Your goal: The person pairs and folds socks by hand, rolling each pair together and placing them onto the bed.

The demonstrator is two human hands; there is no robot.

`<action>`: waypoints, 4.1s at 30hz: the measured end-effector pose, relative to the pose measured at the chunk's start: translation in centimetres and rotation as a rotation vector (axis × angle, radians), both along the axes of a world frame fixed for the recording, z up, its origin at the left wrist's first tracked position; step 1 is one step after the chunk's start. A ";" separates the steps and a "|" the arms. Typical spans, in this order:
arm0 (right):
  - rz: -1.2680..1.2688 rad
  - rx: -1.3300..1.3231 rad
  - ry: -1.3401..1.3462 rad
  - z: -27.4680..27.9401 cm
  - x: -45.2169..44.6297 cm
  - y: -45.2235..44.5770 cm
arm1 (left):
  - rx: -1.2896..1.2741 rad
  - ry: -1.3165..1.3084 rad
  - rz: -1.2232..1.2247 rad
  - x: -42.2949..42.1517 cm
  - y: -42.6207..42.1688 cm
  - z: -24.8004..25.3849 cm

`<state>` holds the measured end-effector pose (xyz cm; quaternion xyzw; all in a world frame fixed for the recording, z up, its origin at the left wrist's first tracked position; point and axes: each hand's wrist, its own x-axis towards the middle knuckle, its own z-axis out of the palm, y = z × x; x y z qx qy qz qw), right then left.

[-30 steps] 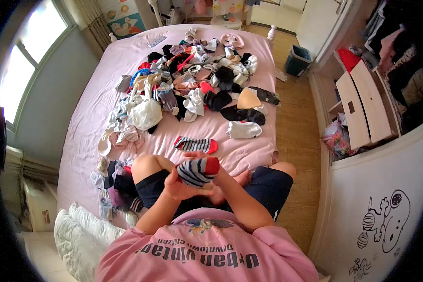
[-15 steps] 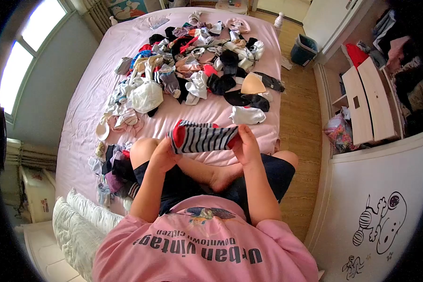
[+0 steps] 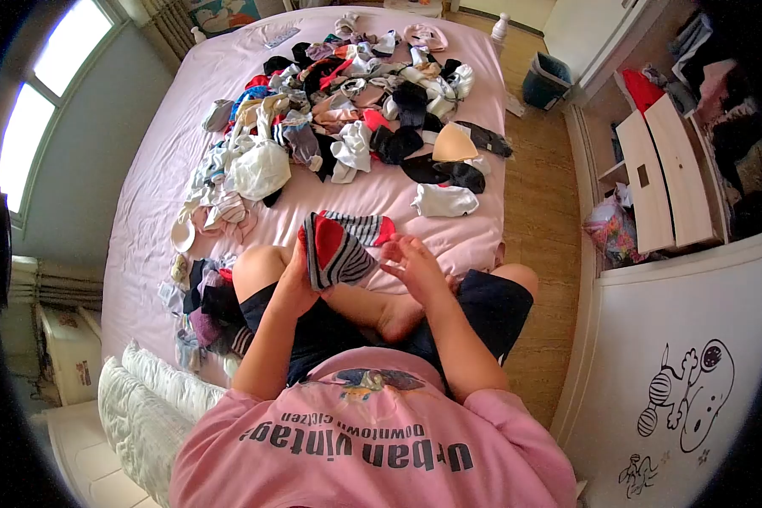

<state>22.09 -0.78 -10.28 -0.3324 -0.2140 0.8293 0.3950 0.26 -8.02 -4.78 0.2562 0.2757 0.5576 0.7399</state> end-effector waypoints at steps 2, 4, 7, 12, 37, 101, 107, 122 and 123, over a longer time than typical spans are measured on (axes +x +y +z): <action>0.082 0.006 -0.098 -0.8 -0.8 -1.1 | -0.013 -0.028 0.005 0.3 0.1 -0.4; 0.179 -0.012 -0.094 -1.9 -1.2 -2.0 | -0.028 -0.043 0.007 0.5 0.1 -0.5; 0.176 0.012 0.028 -2.3 -1.6 -3.3 | -0.085 -0.028 0.032 0.7 0.1 -0.1; 0.190 0.090 -0.028 -2.0 -2.0 -2.7 | -0.058 0.000 -0.013 1.8 -0.5 2.8; -0.221 0.066 0.188 -2.4 2.5 0.6 | 0.137 0.354 0.463 -1.2 0.7 -0.1; -0.102 0.079 -0.688 -10.8 1.3 1.9 | -0.113 1.775 -0.206 -2.0 8.0 -11.1; 0.095 0.545 -1.223 -11.2 2.2 4.8 | -0.248 1.808 0.120 -3.6 9.7 -11.3; -0.122 0.832 -1.041 -4.2 -3.2 9.4 | -0.272 0.261 0.421 -3.4 10.3 -9.0; -0.183 1.068 -1.228 -3.6 -3.2 8.8 | -0.232 0.159 0.417 -2.4 9.8 -7.9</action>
